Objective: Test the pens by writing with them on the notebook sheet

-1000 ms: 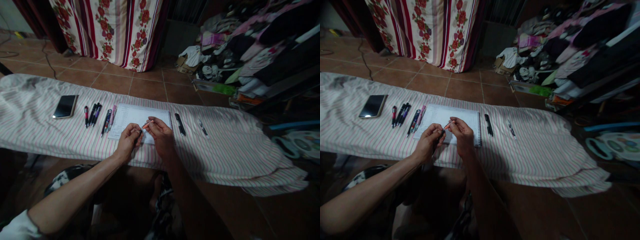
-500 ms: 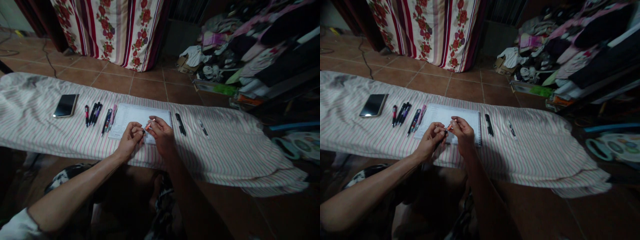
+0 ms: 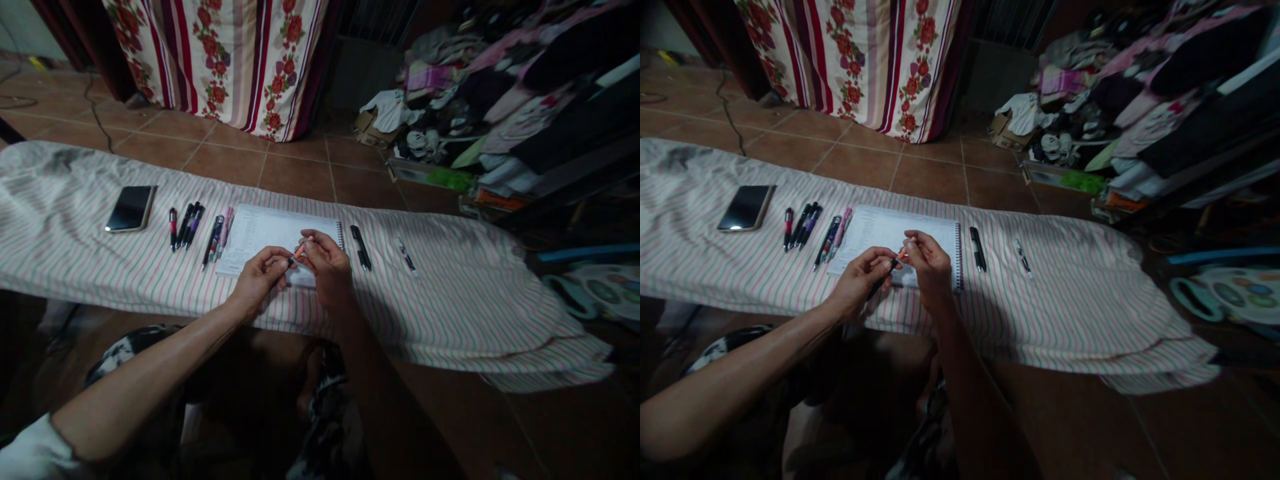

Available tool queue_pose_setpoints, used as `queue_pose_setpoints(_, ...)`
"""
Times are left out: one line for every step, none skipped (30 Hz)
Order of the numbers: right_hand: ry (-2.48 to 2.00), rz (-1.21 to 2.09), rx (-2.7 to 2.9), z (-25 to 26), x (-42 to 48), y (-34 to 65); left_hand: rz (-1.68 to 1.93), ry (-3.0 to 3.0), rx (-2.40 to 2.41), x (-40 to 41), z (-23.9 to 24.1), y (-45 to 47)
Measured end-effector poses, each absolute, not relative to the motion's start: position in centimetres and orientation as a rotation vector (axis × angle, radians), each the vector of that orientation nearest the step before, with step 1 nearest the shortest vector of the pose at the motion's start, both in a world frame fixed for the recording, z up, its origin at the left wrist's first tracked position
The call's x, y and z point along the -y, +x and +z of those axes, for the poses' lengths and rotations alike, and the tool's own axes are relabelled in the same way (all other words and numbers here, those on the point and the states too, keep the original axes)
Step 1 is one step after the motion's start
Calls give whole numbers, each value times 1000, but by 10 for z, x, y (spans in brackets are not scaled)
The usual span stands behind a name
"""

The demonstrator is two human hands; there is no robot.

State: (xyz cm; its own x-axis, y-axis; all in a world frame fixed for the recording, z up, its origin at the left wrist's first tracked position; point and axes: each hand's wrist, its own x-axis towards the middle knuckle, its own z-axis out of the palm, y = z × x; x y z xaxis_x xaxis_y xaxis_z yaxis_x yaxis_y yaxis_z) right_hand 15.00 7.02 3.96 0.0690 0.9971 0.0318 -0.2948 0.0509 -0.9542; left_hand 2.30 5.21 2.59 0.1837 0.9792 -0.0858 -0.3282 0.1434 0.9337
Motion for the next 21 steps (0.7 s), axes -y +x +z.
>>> queue_pose_setpoints(-985,1266,960,40,-70,150,1138,920,-894,-52,26,23)
queue_pose_setpoints(-986,1270,958,40,-70,150,1129,896,-900,-52,26,23)
queue_pose_setpoints(-989,1271,958,40,-70,150,1122,873,-903,-52,27,22)
queue_pose_setpoints(-996,1271,957,40,-69,150,1117,853,-905,-52,27,22)
queue_pose_setpoints(-1006,1270,958,41,-69,150,1109,835,-903,-53,27,22)
queue_pose_setpoints(-1016,1271,959,41,-69,150,1098,821,-901,-53,27,22)
queue_pose_setpoints(-1023,1269,958,42,-69,149,1086,808,-899,-53,27,21)
queue_pose_setpoints(-1026,1269,954,42,-69,149,1074,800,-899,-54,27,21)
queue_pose_setpoints(-1025,1270,948,43,-69,149,1062,800,-901,-54,28,21)
queue_pose_setpoints(-1023,1271,942,43,-69,150,1052,808,-902,-54,28,21)
queue_pose_setpoints(-1019,1272,936,43,-69,150,1044,824,-901,-54,28,21)
queue_pose_setpoints(-1016,1271,932,44,-69,150,1038,843,-898,-53,28,21)
queue_pose_setpoints(-1015,1268,929,44,-69,150,1032,861,-891,-53,28,21)
queue_pose_setpoints(-1014,1263,929,44,-69,151,1028,870,-885,-52,28,21)
queue_pose_setpoints(-1012,1256,930,44,-68,151,1023,868,-880,-52,28,20)
queue_pose_setpoints(-1011,1249,933,44,-68,151,1018,859,-879,-52,28,20)
queue_pose_setpoints(-1007,1242,935,44,-68,151,1013,848,-882,-51,28,20)
queue_pose_setpoints(-1001,1239,939,45,-67,150,1006,841,-886,-51,27,19)
queue_pose_setpoints(-995,1232,941,45,-67,150,1001,841,-891,-51,27,19)
queue_pose_setpoints(-992,1224,938,46,-66,149,999,845,-896,-51,26,19)
queue_pose_setpoints(-993,1213,929,47,-66,149,1001,851,-902,-52,25,19)
